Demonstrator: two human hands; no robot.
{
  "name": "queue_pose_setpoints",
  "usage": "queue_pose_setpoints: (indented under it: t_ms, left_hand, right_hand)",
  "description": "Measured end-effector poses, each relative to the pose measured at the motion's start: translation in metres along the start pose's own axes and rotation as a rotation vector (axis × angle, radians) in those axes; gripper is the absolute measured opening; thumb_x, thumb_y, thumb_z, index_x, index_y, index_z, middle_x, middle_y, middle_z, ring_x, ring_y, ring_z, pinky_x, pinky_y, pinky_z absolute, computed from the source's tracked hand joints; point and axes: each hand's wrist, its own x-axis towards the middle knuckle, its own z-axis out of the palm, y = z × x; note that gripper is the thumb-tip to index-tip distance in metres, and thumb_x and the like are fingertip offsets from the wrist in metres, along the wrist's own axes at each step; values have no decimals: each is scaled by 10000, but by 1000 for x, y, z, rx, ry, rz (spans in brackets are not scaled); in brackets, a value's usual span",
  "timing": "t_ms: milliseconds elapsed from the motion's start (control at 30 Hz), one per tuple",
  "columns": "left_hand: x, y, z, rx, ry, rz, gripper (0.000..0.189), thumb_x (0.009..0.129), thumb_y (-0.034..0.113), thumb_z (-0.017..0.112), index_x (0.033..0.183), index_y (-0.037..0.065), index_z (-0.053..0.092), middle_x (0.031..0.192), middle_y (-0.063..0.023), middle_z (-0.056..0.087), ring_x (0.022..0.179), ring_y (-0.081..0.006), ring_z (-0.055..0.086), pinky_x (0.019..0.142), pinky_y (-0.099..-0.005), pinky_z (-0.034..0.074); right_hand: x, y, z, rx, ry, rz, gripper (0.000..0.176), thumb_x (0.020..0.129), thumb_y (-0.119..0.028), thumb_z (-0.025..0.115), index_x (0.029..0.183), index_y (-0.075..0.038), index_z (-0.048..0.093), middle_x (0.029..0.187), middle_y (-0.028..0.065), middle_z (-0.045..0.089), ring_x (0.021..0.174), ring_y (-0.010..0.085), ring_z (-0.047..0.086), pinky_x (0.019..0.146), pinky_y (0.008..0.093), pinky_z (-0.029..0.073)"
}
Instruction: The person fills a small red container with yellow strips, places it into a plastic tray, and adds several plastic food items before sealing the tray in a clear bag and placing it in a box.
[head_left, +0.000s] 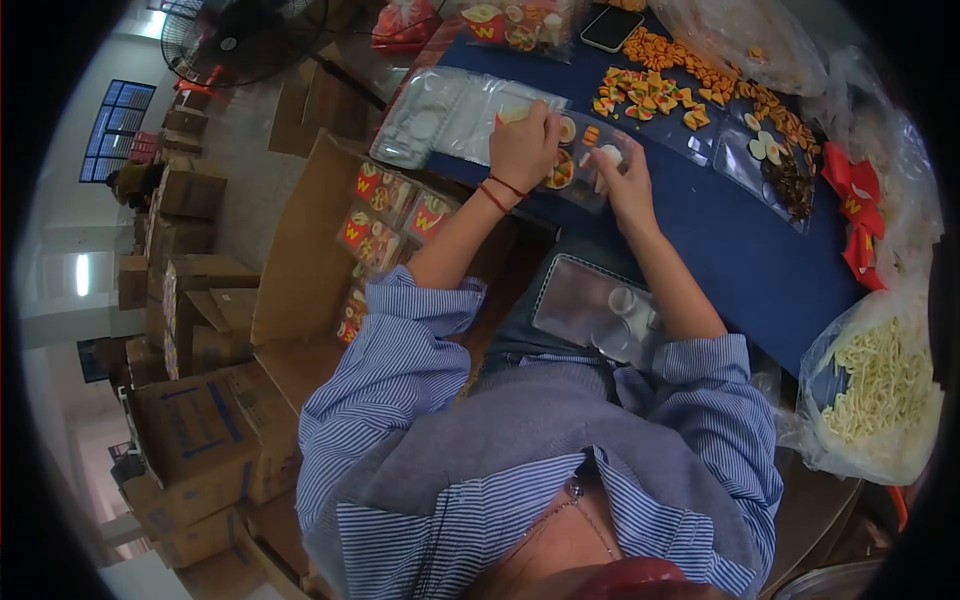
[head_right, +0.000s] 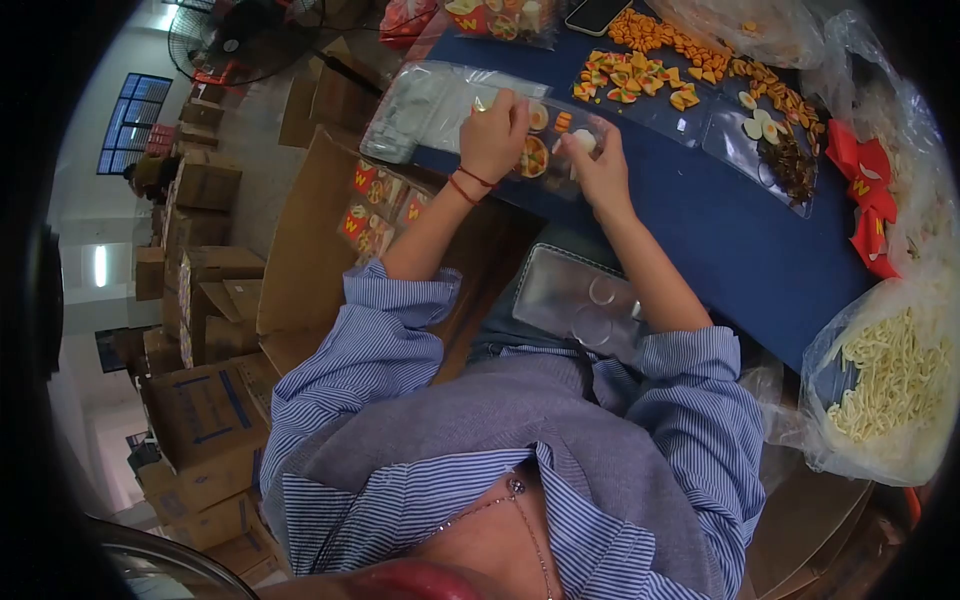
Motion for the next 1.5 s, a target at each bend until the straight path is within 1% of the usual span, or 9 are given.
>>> queue_pose_setpoints:
  t_ms: [100,233,333,433,567,800,967,1433,1500]
  left_hand:
    - [-13,27,-7,-203,107,25,203,933,249,554,850,65,540,627,-147,614,583,-355,624,510,-439,475]
    - [-45,46,-13,-580,312,119,117,920,105,595,844,20,568,673,-134,643,583,-278,654,534,-340,490]
    - [-85,32,-1,-1101,142,-347,144,978,130,543,896,14,559,855,-94,697,742,-166,696,621,-237,517]
    - [-117,16,16,-1448,-2,-774,136,990,146,516,929,35,564,898,-102,698,782,-168,696,650,-242,529]
    - [-131,6,13,-1458,-183,-862,144,972,157,540,903,43,594,919,-109,705,789,-163,692,662,-235,525]
    - [-142,-13,14,-1350,-366,-614,159,956,158,555,907,36,643,820,-69,700,726,-124,673,602,-207,477]
    - [-150,-29,12,-1367,-314,-773,187,926,202,607,879,49,704,728,8,635,635,-66,560,573,-197,421]
    - [-146,-16,-4,-1279,-289,-820,286,922,174,563,715,13,676,620,30,536,588,-48,461,531,-214,340]
    - [-147,-10,-3,-1229,-272,-801,288,913,183,579,709,2,676,610,38,524,585,-49,460,521,-215,336]
  right_hand:
    - [-4,7,11,-256,57,-563,360,863,-163,706,1155,-24,547,1026,103,638,858,161,624,733,310,511]
    - [-8,-24,17,-438,19,-835,372,821,-90,678,1172,-69,559,1034,129,608,916,296,628,770,340,491]
    - [-19,-45,8,-911,-268,-1106,470,754,-120,702,1202,-105,562,1026,121,582,941,298,586,755,348,456]
    - [-15,-12,-3,-1141,-510,-1110,487,784,-186,663,1259,-161,563,1005,90,561,936,247,572,759,356,440]
    - [-16,-1,4,-1240,-717,-1030,467,825,-216,601,1291,-222,572,996,84,551,936,251,569,801,365,432]
    - [-15,9,24,-1475,-414,-1248,339,829,-221,563,1156,-211,653,1021,66,547,967,243,556,796,366,415]
    - [-27,3,8,-996,-353,-933,150,747,-113,720,895,-133,714,882,31,566,838,216,566,744,359,390]
    - [-58,15,28,-1323,-655,-1148,73,818,-94,594,888,-84,575,870,60,535,924,233,534,796,343,379]
    - [-58,13,20,-915,-548,-958,38,912,-107,538,909,-81,565,835,68,543,873,231,547,816,356,413]
